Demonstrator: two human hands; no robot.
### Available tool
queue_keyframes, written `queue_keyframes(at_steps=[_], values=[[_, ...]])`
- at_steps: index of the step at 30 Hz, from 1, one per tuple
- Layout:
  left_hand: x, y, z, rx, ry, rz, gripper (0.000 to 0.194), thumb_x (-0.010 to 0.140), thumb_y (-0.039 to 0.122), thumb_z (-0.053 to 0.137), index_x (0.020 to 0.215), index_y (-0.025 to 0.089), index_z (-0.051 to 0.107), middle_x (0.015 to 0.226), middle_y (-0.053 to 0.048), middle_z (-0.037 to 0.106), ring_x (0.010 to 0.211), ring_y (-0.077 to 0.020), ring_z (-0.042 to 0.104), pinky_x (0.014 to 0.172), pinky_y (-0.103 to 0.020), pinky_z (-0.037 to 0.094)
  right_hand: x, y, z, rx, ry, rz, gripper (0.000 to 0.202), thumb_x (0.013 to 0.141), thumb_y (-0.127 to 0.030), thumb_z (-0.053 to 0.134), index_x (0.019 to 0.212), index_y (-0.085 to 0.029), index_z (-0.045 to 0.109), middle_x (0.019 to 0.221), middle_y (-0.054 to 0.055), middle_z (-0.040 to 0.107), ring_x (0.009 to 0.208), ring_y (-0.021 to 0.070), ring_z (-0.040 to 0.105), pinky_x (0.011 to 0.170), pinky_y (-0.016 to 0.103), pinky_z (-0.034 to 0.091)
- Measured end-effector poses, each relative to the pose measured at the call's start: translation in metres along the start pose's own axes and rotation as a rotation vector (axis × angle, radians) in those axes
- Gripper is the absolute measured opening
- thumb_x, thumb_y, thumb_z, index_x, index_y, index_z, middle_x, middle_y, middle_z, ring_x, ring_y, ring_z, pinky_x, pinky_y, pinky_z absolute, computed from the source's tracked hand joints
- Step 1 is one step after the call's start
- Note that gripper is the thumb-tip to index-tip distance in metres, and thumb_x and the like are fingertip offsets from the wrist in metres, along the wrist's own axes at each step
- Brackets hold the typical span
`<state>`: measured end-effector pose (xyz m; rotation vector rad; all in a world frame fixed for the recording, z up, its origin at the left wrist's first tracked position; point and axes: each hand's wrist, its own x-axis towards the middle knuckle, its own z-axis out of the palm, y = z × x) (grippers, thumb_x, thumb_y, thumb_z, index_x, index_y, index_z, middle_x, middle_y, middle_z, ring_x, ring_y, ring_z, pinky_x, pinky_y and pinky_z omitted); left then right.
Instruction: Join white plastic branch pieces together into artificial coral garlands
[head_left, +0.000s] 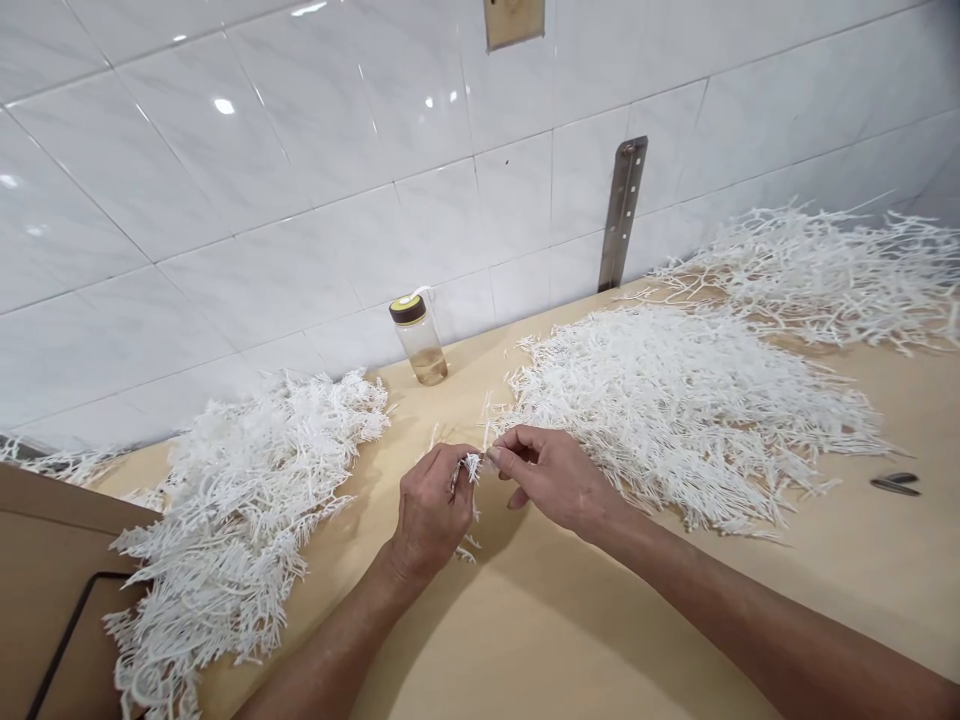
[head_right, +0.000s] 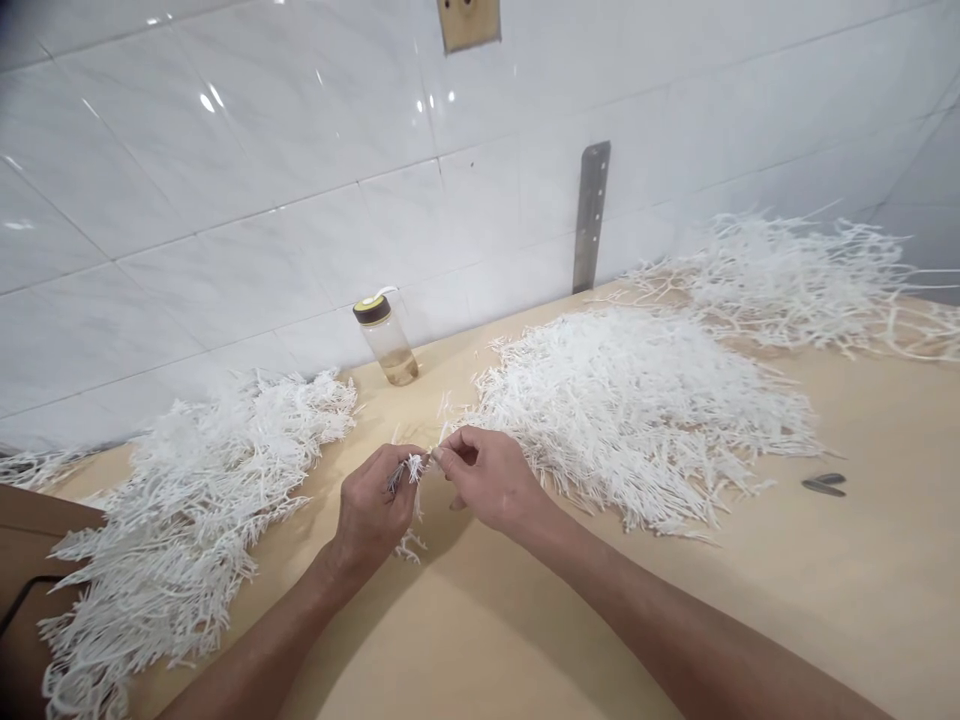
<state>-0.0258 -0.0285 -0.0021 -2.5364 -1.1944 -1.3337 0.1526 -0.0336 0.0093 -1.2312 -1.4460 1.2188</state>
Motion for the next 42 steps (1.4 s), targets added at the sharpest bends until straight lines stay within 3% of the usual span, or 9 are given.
queue_keyframes(at_steps=[4,10,15,21,26,30,34,38,42], values=[[0.0,0.0,0.0,-0.011,-0.034,-0.068,0.019,0.087,0.007,0.052,0.093,0.019,0.065,0.074,0.0,0.065,0.065,-0.0119,0.061,0.062,-0.021,0.046,0.0,0.001,-0.001,-0.118,0.059,-0.1,0.017,0.089,-0.029,0.054,0.08,-0.018,0.064,0.072,0.0,0.06,0.062,0.0139,0.061,0.05,0.025,0.054],[0.001,0.002,-0.001,0.016,-0.118,-0.095,0.018,0.085,0.007,0.049,0.087,0.019,0.061,0.074,-0.001,0.063,0.065,-0.013,0.058,0.058,-0.022,0.042,0.001,0.006,-0.002,-0.554,0.17,-0.488,0.016,0.094,-0.014,0.047,0.082,-0.018,0.058,0.079,0.003,0.063,0.067,0.015,0.058,0.063,0.029,0.046],[0.001,0.002,0.0,0.004,-0.156,-0.101,0.022,0.083,0.005,0.046,0.09,0.02,0.06,0.076,-0.001,0.064,0.067,-0.0135,0.058,0.06,-0.023,0.042,0.005,0.01,-0.004,-0.747,0.15,-0.633,0.018,0.096,-0.01,0.044,0.087,-0.017,0.058,0.082,0.005,0.062,0.073,0.0172,0.059,0.063,0.028,0.043],[-0.002,0.002,0.002,-0.032,-0.201,-0.161,0.016,0.084,0.008,0.046,0.081,0.02,0.056,0.071,0.0,0.058,0.063,-0.0126,0.051,0.059,-0.024,0.038,0.007,0.015,-0.006,-0.85,0.132,-0.625,0.018,0.096,-0.007,0.044,0.087,-0.016,0.057,0.081,0.005,0.061,0.071,0.0165,0.057,0.059,0.027,0.038],[0.002,0.008,0.002,-0.137,-0.284,-0.388,0.022,0.085,0.017,0.05,0.064,0.02,0.044,0.057,0.005,0.041,0.053,-0.0102,0.038,0.052,-0.023,0.029,0.013,0.02,0.0,-0.975,0.136,-0.571,0.02,0.094,-0.005,0.043,0.086,-0.014,0.059,0.081,0.007,0.06,0.066,0.0165,0.053,0.055,0.028,0.035],[0.003,0.009,0.0,-0.211,-0.252,-0.449,0.023,0.087,0.023,0.052,0.065,0.019,0.046,0.056,0.006,0.039,0.054,-0.0098,0.036,0.051,-0.023,0.029,0.024,0.015,-0.011,-0.978,0.259,-0.462,0.023,0.092,-0.003,0.04,0.086,-0.012,0.06,0.083,0.01,0.062,0.067,0.0176,0.054,0.055,0.028,0.036],[-0.001,0.006,0.001,-0.205,-0.121,-0.401,0.017,0.088,0.019,0.05,0.072,0.019,0.055,0.062,0.004,0.049,0.057,-0.0107,0.044,0.055,-0.023,0.036,0.022,0.003,-0.031,-0.687,0.436,-0.386,0.015,0.092,-0.012,0.047,0.087,-0.016,0.06,0.082,0.007,0.063,0.073,0.0186,0.06,0.063,0.029,0.045],[-0.005,0.0,0.005,-0.105,-0.012,-0.202,0.019,0.086,0.008,0.045,0.085,0.019,0.061,0.072,-0.001,0.06,0.067,-0.0131,0.055,0.063,-0.024,0.043,0.009,-0.001,-0.028,-0.406,0.234,-0.351,0.015,0.092,-0.025,0.054,0.099,-0.018,0.065,0.092,0.006,0.068,0.079,0.0183,0.065,0.062,0.029,0.053],[-0.006,-0.002,0.005,-0.043,0.035,-0.074,0.023,0.084,0.004,0.045,0.091,0.02,0.061,0.073,0.0,0.06,0.066,-0.0125,0.056,0.061,-0.023,0.043,0.002,0.001,-0.015,-0.376,0.093,-0.377,0.021,0.091,-0.033,0.057,0.1,-0.02,0.07,0.101,0.008,0.069,0.079,0.0179,0.066,0.061,0.03,0.057]])
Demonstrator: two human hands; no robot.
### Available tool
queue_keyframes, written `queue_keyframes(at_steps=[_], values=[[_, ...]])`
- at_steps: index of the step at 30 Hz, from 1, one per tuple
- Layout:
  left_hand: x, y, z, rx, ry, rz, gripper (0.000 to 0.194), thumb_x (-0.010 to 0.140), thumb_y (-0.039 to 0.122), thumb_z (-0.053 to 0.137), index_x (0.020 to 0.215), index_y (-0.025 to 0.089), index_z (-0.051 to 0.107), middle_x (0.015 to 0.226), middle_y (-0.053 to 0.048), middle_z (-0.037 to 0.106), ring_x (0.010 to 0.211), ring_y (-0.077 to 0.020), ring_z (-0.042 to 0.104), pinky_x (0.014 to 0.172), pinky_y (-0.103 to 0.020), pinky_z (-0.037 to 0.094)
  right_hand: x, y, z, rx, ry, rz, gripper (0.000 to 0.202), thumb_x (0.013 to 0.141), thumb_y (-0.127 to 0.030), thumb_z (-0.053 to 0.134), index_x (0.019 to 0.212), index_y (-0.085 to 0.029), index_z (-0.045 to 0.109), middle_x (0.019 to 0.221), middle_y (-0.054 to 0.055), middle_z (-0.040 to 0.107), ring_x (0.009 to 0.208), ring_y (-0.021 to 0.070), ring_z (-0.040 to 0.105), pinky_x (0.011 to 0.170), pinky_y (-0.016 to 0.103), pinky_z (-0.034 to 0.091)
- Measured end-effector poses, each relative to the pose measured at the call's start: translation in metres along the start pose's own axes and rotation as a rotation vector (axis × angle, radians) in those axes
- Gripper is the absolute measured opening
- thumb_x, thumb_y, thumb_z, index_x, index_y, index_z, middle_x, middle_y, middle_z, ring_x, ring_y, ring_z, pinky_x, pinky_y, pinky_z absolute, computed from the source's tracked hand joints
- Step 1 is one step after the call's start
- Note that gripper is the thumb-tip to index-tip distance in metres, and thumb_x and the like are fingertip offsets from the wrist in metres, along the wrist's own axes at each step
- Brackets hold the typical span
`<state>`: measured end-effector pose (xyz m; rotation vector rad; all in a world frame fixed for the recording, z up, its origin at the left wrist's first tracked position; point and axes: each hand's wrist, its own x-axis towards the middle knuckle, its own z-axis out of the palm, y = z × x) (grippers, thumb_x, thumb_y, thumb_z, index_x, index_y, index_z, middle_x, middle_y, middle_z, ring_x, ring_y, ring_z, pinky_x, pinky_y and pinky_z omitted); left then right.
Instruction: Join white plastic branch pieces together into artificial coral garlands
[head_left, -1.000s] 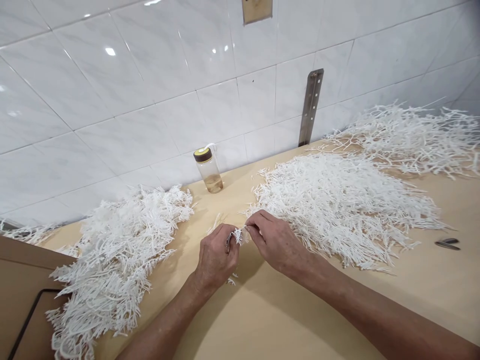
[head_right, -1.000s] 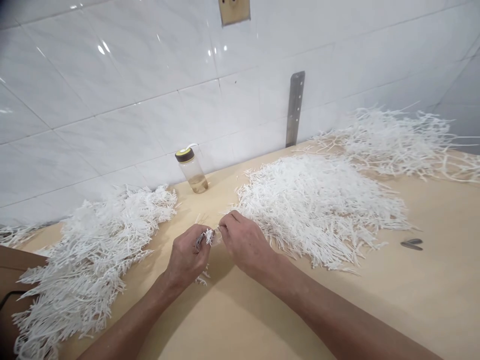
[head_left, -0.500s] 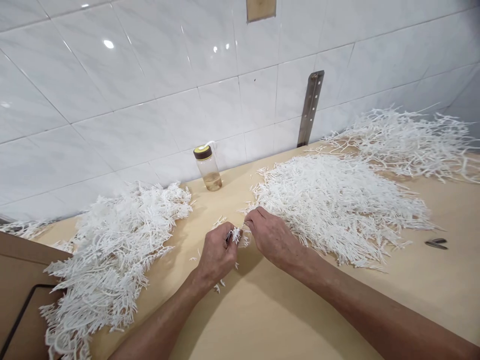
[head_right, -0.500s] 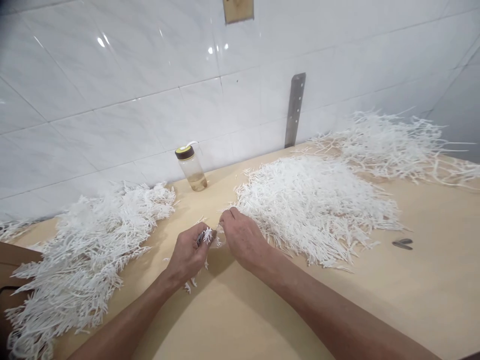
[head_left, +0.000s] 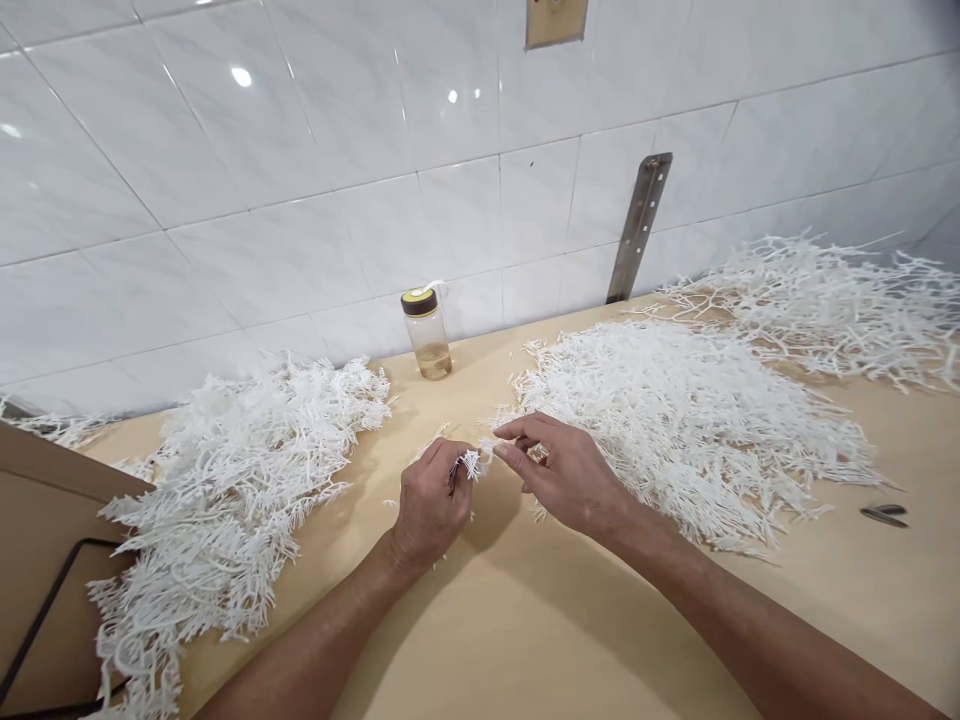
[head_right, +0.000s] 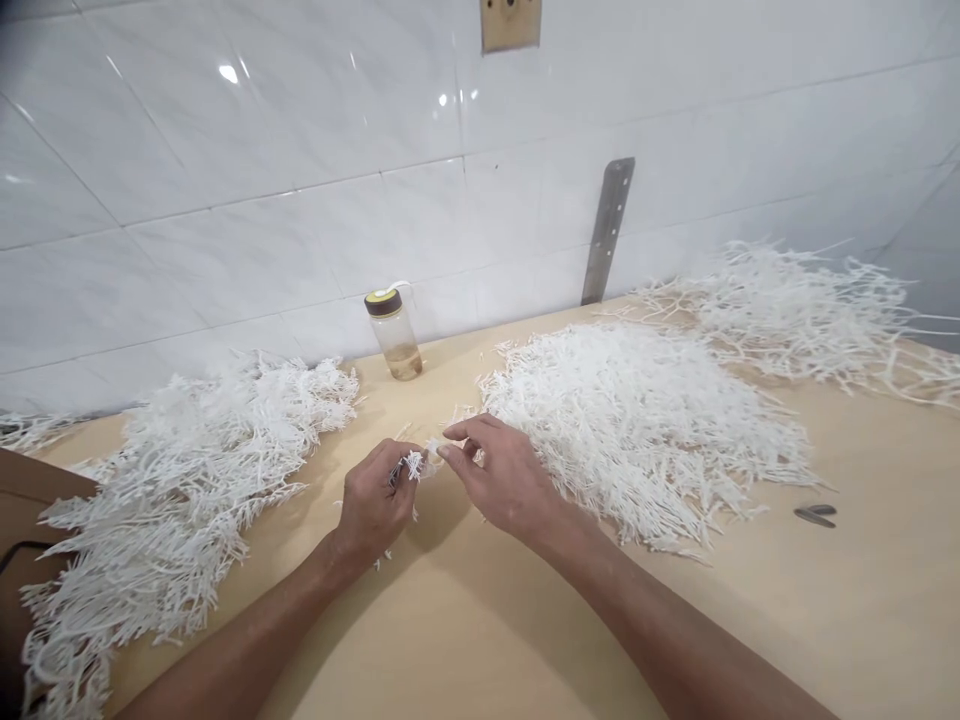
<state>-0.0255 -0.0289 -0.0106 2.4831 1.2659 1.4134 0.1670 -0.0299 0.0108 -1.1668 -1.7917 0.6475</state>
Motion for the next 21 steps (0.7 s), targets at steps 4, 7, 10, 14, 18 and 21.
queue_keyframes(at_steps=[4,7,10,14,18,21], values=[[0.0,0.0,0.0,0.025,-0.005,0.042,0.026,0.083,0.002,0.045,0.094,0.019,0.061,0.074,0.0,0.059,0.06,-0.011,0.054,0.056,-0.022,0.041,0.0,0.001,0.004,0.02,-0.007,-0.015,0.02,0.092,-0.031,0.056,0.095,-0.02,0.073,0.096,0.007,0.071,0.075,0.0169,0.066,0.062,0.03,0.058],[-0.002,0.0,0.002,0.035,-0.016,0.049,0.028,0.082,0.002,0.044,0.096,0.019,0.061,0.073,0.0,0.059,0.057,-0.0103,0.052,0.053,-0.021,0.039,0.001,0.003,0.004,0.025,-0.006,0.02,0.018,0.091,-0.028,0.056,0.091,-0.021,0.073,0.091,0.005,0.07,0.075,0.0167,0.065,0.061,0.029,0.057],[-0.004,0.0,0.003,0.039,-0.024,0.069,0.028,0.082,0.002,0.045,0.097,0.019,0.061,0.073,0.001,0.058,0.055,-0.0098,0.05,0.052,-0.021,0.038,0.002,0.001,0.003,0.027,-0.016,0.078,0.015,0.088,-0.026,0.058,0.089,-0.021,0.072,0.09,0.004,0.07,0.071,0.0157,0.064,0.061,0.029,0.055],[-0.004,0.004,0.003,0.027,-0.033,0.086,0.029,0.081,0.0,0.045,0.097,0.019,0.06,0.073,0.001,0.058,0.057,-0.0105,0.051,0.053,-0.021,0.038,-0.001,-0.003,0.004,-0.03,-0.031,0.065,0.014,0.089,-0.022,0.055,0.083,-0.019,0.067,0.082,0.002,0.068,0.069,0.0148,0.063,0.062,0.028,0.051],[-0.003,0.007,0.001,0.025,-0.087,0.076,0.026,0.08,0.0,0.043,0.088,0.02,0.056,0.072,0.0,0.057,0.061,-0.0124,0.053,0.055,-0.022,0.039,-0.001,0.001,0.009,-0.259,0.032,-0.144,0.017,0.09,-0.014,0.048,0.079,-0.017,0.06,0.079,0.003,0.063,0.067,0.014,0.056,0.062,0.027,0.044],[-0.004,0.009,0.002,0.036,-0.121,0.073,0.025,0.077,-0.001,0.042,0.082,0.02,0.054,0.069,0.0,0.056,0.061,-0.0133,0.052,0.056,-0.024,0.039,0.005,0.011,0.007,-0.466,0.148,-0.213,0.02,0.089,-0.01,0.044,0.075,-0.017,0.056,0.075,0.005,0.058,0.06,0.014,0.049,0.055,0.027,0.038]])
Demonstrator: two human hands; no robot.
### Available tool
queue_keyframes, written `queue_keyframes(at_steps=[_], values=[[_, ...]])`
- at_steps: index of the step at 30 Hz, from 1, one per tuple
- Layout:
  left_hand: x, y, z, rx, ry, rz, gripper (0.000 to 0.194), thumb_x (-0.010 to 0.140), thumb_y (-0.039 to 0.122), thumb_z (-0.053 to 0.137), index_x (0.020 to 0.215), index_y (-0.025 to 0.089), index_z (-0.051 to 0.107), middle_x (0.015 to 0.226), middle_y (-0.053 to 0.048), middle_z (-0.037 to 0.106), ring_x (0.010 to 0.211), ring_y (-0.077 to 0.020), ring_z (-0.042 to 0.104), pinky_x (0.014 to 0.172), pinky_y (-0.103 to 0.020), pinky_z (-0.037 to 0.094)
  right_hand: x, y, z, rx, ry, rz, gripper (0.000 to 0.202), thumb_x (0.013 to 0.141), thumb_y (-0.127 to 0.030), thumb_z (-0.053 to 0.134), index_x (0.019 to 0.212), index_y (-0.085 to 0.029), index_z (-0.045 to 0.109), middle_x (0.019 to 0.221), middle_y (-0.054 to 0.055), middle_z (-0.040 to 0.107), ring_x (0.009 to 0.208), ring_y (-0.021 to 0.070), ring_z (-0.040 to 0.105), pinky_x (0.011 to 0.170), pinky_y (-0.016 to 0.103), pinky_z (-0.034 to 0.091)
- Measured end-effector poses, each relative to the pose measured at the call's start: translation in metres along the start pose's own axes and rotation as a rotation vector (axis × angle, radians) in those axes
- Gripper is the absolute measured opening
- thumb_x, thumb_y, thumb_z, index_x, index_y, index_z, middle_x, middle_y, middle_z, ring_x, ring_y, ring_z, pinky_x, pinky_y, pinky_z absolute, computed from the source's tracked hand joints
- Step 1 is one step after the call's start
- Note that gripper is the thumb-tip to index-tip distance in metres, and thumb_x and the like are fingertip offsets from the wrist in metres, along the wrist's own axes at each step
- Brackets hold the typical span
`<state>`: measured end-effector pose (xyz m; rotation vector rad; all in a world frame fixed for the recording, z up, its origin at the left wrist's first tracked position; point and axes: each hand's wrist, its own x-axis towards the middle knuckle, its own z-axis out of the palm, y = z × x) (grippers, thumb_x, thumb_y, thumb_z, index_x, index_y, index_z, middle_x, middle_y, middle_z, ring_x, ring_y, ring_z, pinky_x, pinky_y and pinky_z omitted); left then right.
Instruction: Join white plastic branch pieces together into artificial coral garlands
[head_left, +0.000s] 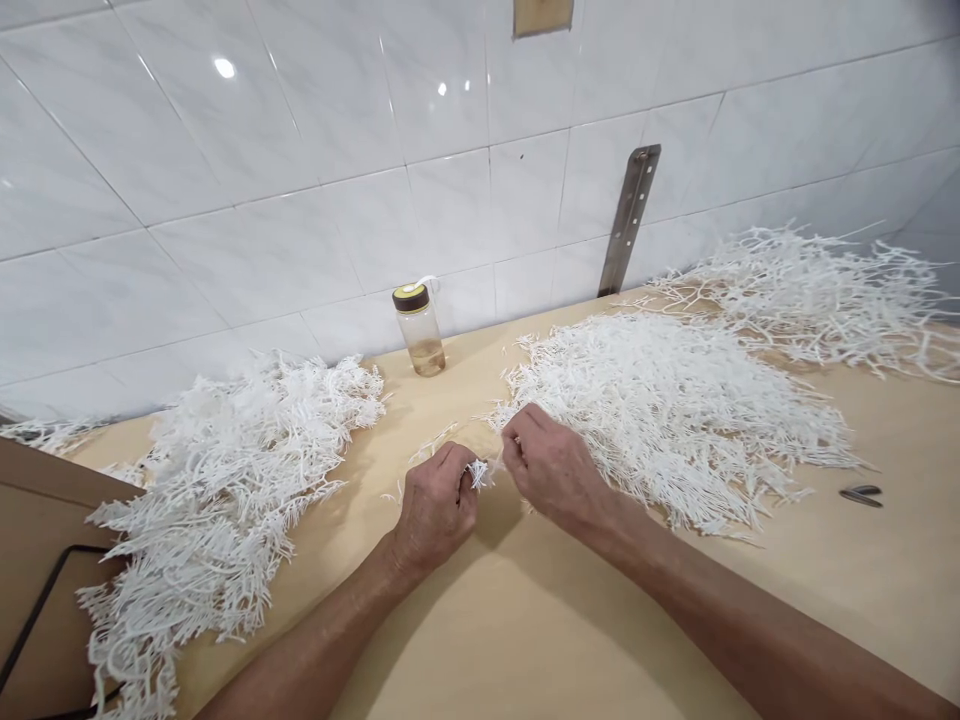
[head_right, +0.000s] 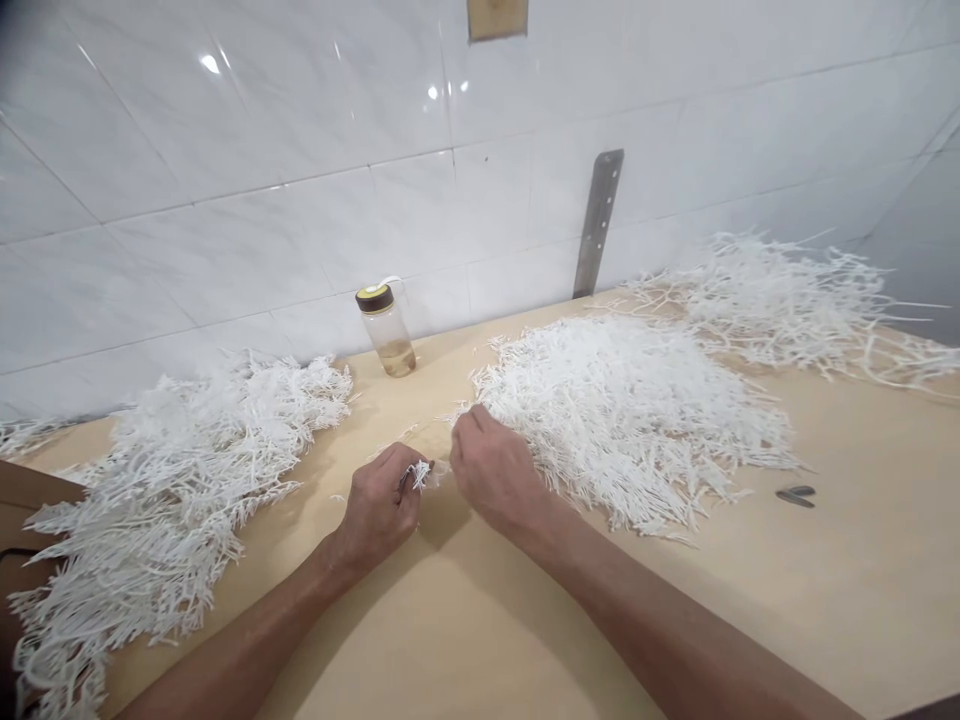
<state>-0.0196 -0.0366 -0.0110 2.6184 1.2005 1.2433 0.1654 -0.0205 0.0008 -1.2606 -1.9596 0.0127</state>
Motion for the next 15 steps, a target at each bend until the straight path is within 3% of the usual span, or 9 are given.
queue_keyframes(at_steps=[6,10,12,15], values=[[-0.001,-0.002,0.002,-0.079,0.108,-0.069,0.025,0.082,0.001,0.044,0.087,0.02,0.059,0.072,0.0,0.058,0.061,-0.0117,0.052,0.057,-0.022,0.04,0.008,0.025,-0.015,-0.026,0.162,0.138,0.012,0.087,-0.013,0.05,0.078,-0.019,0.055,0.079,0.004,0.06,0.065,0.0153,0.055,0.062,0.029,0.042],[0.0,-0.004,0.001,-0.084,0.153,-0.091,0.025,0.083,0.002,0.045,0.09,0.019,0.061,0.074,0.0,0.058,0.061,-0.0109,0.051,0.057,-0.021,0.041,0.006,0.018,-0.023,-0.006,0.191,0.152,0.015,0.086,-0.015,0.05,0.096,-0.017,0.061,0.097,0.01,0.065,0.066,0.0162,0.059,0.062,0.031,0.045],[-0.001,-0.004,0.001,-0.085,0.149,-0.076,0.025,0.083,0.001,0.045,0.091,0.019,0.061,0.075,-0.001,0.058,0.062,-0.0108,0.052,0.057,-0.021,0.041,0.004,0.006,-0.024,0.077,0.158,0.17,0.018,0.088,-0.02,0.05,0.1,-0.016,0.063,0.098,0.01,0.067,0.065,0.016,0.061,0.059,0.03,0.046],[-0.002,-0.004,0.002,-0.07,0.14,-0.061,0.026,0.082,0.0,0.047,0.092,0.019,0.061,0.075,-0.001,0.06,0.062,-0.0108,0.053,0.057,-0.021,0.041,0.0,-0.012,-0.023,0.261,-0.031,0.229,0.019,0.091,-0.031,0.053,0.092,-0.019,0.067,0.083,0.005,0.07,0.064,0.0156,0.062,0.058,0.028,0.047]])
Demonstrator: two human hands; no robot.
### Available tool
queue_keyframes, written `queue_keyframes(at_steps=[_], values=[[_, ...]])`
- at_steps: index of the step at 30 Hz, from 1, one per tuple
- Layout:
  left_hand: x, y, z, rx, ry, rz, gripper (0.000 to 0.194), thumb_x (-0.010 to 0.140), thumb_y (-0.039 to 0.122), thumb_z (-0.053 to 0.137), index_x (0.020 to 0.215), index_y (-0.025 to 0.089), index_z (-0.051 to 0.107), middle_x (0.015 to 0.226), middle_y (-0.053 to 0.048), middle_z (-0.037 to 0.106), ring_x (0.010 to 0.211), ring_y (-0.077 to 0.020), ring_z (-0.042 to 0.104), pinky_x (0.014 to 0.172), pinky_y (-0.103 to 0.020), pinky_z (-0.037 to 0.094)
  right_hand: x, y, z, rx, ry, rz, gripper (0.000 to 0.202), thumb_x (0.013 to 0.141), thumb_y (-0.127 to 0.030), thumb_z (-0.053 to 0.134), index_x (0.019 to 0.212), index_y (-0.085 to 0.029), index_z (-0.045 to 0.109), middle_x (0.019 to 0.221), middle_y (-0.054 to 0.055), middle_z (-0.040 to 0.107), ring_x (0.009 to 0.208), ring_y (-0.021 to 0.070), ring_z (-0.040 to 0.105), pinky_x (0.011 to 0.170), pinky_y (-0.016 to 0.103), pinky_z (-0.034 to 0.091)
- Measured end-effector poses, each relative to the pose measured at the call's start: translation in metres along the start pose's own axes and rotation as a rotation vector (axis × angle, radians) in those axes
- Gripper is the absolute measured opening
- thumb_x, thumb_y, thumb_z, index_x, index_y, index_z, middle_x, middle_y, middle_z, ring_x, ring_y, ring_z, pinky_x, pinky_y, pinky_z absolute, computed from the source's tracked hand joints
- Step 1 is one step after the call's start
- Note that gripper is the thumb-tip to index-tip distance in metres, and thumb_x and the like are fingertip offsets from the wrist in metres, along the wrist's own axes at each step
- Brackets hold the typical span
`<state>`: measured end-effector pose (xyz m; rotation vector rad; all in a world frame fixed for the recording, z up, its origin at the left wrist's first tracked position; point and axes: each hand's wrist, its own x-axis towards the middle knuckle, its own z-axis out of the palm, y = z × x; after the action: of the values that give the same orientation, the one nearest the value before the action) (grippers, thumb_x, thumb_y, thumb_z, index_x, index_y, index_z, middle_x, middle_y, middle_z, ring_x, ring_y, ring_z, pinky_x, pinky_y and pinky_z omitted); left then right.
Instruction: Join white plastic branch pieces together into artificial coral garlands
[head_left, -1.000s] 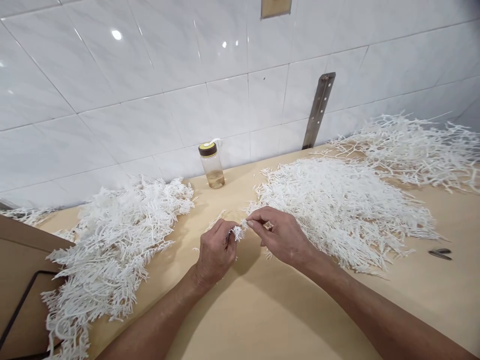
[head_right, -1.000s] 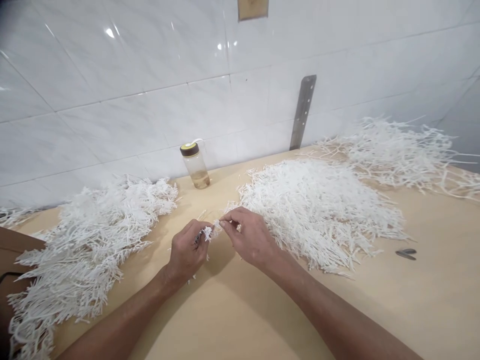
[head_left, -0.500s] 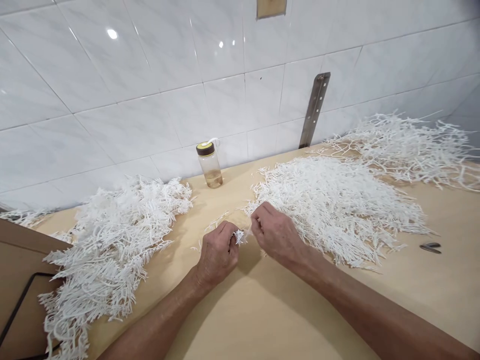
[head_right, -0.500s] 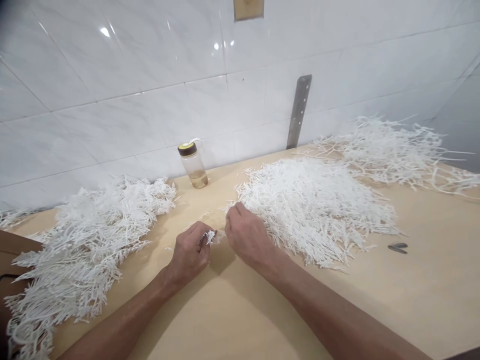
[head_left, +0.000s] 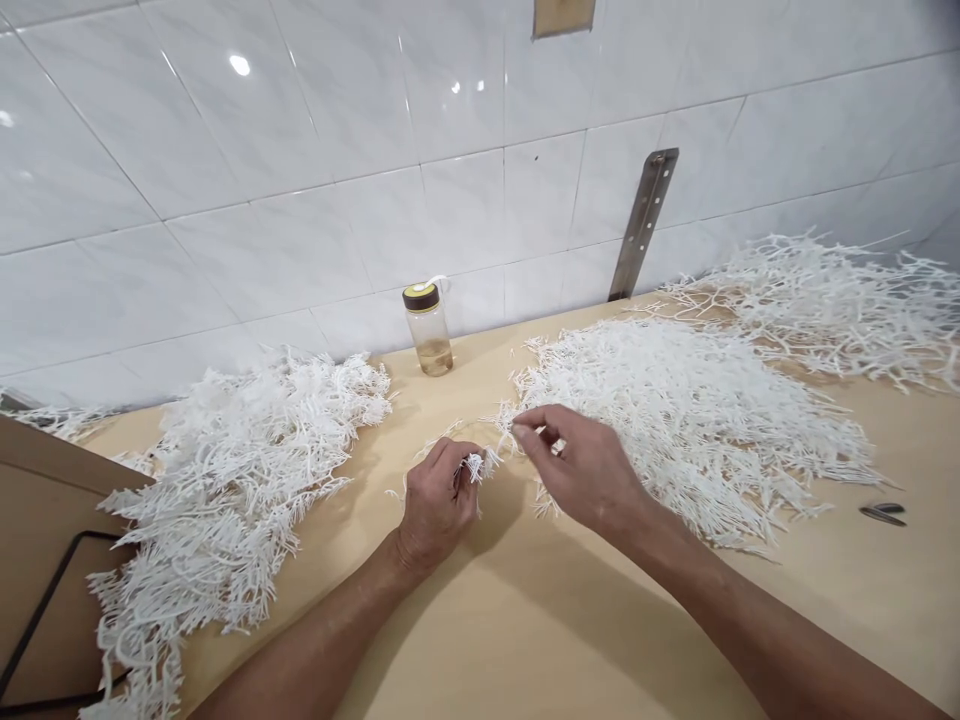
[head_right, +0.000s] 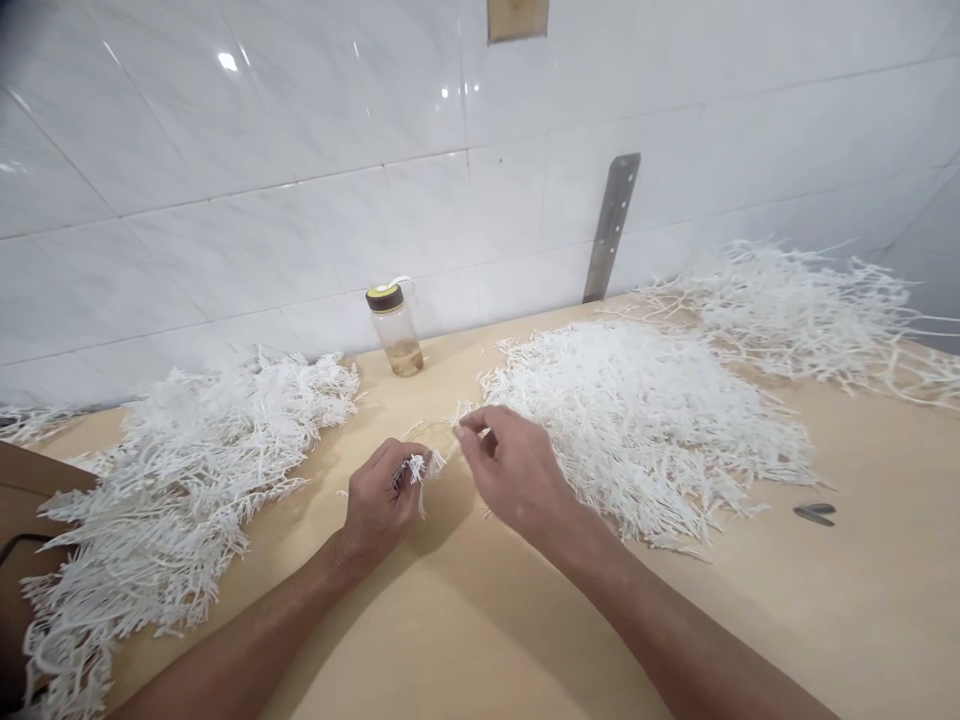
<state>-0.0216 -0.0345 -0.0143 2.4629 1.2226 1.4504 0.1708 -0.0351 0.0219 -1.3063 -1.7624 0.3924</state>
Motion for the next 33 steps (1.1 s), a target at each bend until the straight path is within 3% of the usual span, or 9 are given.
queue_keyframes(at_steps=[5,9,13,18,22,25,27,29,33], values=[[0.0,-0.002,0.002,0.047,0.0,0.046,0.029,0.08,0.0,0.047,0.097,0.02,0.06,0.073,0.0,0.058,0.059,-0.0107,0.052,0.055,-0.021,0.041,-0.007,-0.009,0.01,0.138,-0.256,0.145,0.023,0.089,-0.038,0.056,0.087,-0.021,0.071,0.074,0.001,0.07,0.059,0.0144,0.062,0.052,0.025,0.046],[-0.003,-0.004,0.004,0.062,-0.025,0.068,0.03,0.082,0.001,0.047,0.1,0.02,0.061,0.076,-0.001,0.059,0.061,-0.0109,0.054,0.056,-0.021,0.041,-0.007,-0.004,0.015,0.2,-0.272,0.173,0.022,0.089,-0.034,0.055,0.082,-0.021,0.07,0.068,-0.001,0.066,0.047,0.0107,0.055,0.046,0.024,0.041],[-0.006,-0.005,0.005,0.065,-0.071,0.051,0.029,0.084,0.001,0.046,0.102,0.02,0.06,0.077,-0.001,0.059,0.063,-0.0117,0.054,0.058,-0.022,0.042,-0.006,-0.001,0.016,0.153,-0.265,0.167,0.019,0.089,-0.027,0.054,0.078,-0.02,0.067,0.063,-0.002,0.064,0.049,0.0118,0.055,0.05,0.024,0.041],[-0.005,-0.002,0.004,0.091,-0.113,0.042,0.026,0.083,0.002,0.045,0.095,0.02,0.059,0.076,-0.002,0.06,0.064,-0.0124,0.056,0.059,-0.023,0.042,-0.01,0.004,0.021,-0.095,-0.177,-0.06,0.017,0.092,-0.015,0.05,0.08,-0.019,0.062,0.074,0.001,0.067,0.066,0.0149,0.059,0.061,0.027,0.041],[-0.004,-0.002,0.004,0.103,-0.157,0.05,0.027,0.079,-0.001,0.043,0.089,0.02,0.058,0.074,-0.001,0.059,0.065,-0.0135,0.056,0.058,-0.023,0.041,-0.012,0.007,0.028,-0.31,-0.163,-0.191,0.02,0.093,-0.01,0.047,0.079,-0.018,0.058,0.074,0.004,0.063,0.065,0.0158,0.057,0.057,0.027,0.035],[-0.003,-0.001,0.002,0.07,-0.159,0.045,0.028,0.076,-0.002,0.042,0.085,0.02,0.058,0.073,-0.001,0.058,0.065,-0.0137,0.055,0.058,-0.023,0.04,-0.005,0.011,0.026,-0.436,-0.141,-0.185,0.021,0.092,-0.007,0.046,0.078,-0.017,0.057,0.073,0.007,0.062,0.063,0.0165,0.054,0.053,0.028,0.032],[-0.001,0.001,0.001,0.011,-0.141,0.025,0.026,0.076,-0.001,0.043,0.082,0.019,0.058,0.071,-0.001,0.057,0.064,-0.0134,0.054,0.058,-0.023,0.04,0.003,0.018,0.019,-0.467,-0.058,-0.105,0.02,0.091,-0.006,0.046,0.077,-0.016,0.057,0.074,0.008,0.062,0.059,0.0161,0.052,0.052,0.028,0.032],[0.0,0.003,0.0,-0.088,-0.136,-0.066,0.022,0.078,0.002,0.045,0.079,0.019,0.06,0.07,-0.001,0.059,0.064,-0.0128,0.053,0.059,-0.023,0.041,0.011,0.025,0.007,-0.426,0.068,-0.045,0.018,0.089,-0.008,0.049,0.075,-0.017,0.055,0.074,0.006,0.062,0.06,0.0156,0.052,0.055,0.028,0.034],[0.004,0.005,0.001,-0.345,-0.135,-0.432,0.013,0.087,0.021,0.054,0.084,0.017,0.066,0.07,0.0,0.062,0.063,-0.0117,0.054,0.061,-0.023,0.043,0.018,0.036,-0.01,-0.291,0.249,-0.054,0.007,0.087,-0.018,0.056,0.08,-0.019,0.055,0.074,0.002,0.063,0.064,0.016,0.057,0.062,0.027,0.039]])
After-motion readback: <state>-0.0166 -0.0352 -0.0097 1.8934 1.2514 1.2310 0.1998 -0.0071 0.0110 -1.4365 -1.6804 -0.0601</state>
